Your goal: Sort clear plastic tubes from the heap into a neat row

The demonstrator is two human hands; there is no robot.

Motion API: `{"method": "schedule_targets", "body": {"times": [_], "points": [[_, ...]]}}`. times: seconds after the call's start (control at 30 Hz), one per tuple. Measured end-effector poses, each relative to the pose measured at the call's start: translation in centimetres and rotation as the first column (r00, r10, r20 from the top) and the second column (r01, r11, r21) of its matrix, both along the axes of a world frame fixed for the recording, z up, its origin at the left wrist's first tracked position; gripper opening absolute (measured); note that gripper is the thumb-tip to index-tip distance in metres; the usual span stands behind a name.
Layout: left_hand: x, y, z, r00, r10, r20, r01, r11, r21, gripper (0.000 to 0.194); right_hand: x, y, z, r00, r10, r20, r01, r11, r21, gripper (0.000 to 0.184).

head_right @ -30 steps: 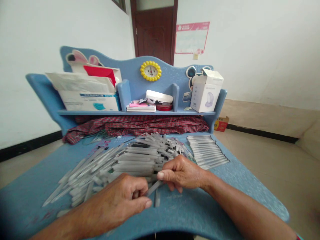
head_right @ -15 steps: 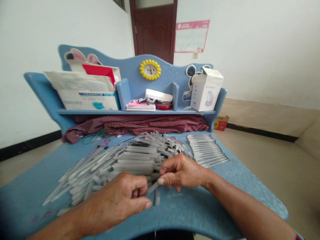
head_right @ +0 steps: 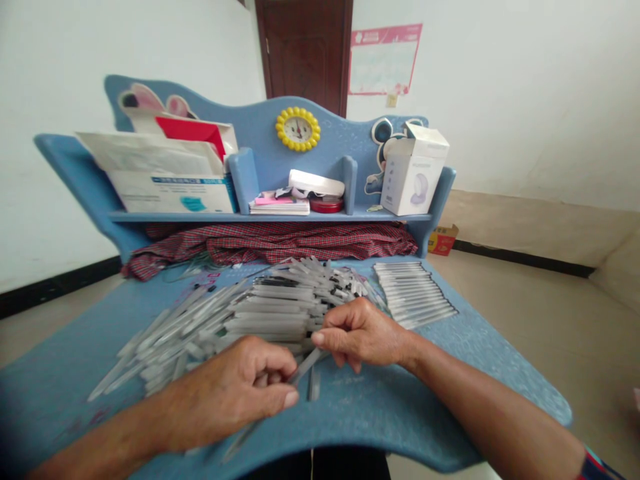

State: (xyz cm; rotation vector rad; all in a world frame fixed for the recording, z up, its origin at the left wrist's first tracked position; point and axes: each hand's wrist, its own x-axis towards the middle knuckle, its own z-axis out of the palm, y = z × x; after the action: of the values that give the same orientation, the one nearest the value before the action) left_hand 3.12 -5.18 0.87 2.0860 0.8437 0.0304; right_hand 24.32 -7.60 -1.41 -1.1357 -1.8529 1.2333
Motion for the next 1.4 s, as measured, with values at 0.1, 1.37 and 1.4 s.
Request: {"method": "schedule_targets", "body": {"times": [0.1, 1.37, 1.4], "points": [[0.0, 0.1, 0.1, 0.999, 0.038, 0.026, -0.037, 0.999, -0.011, 0.013, 0.0, 0.1, 0.1, 1.0, 0.0, 0.014, 0.0, 1.0, 0.011, 0.047], [0.6, 0.9, 0.3, 0.566, 0.565, 0.6, -0.464, 0.82, -0.334, 0.014, -1.4, -0.7, -1.0, 0.98, 0.012, 0.197, -0.027, 0.997, 0.069, 0.018], [0.6, 0.8, 0.3, 0.554, 0.573, 0.603, -0.473, 0.814, -0.338, 0.014, -1.4, -0.7, -1.0, 0.983, 0.011, 0.183, -0.022, 0.998, 0.058, 0.019]]}}
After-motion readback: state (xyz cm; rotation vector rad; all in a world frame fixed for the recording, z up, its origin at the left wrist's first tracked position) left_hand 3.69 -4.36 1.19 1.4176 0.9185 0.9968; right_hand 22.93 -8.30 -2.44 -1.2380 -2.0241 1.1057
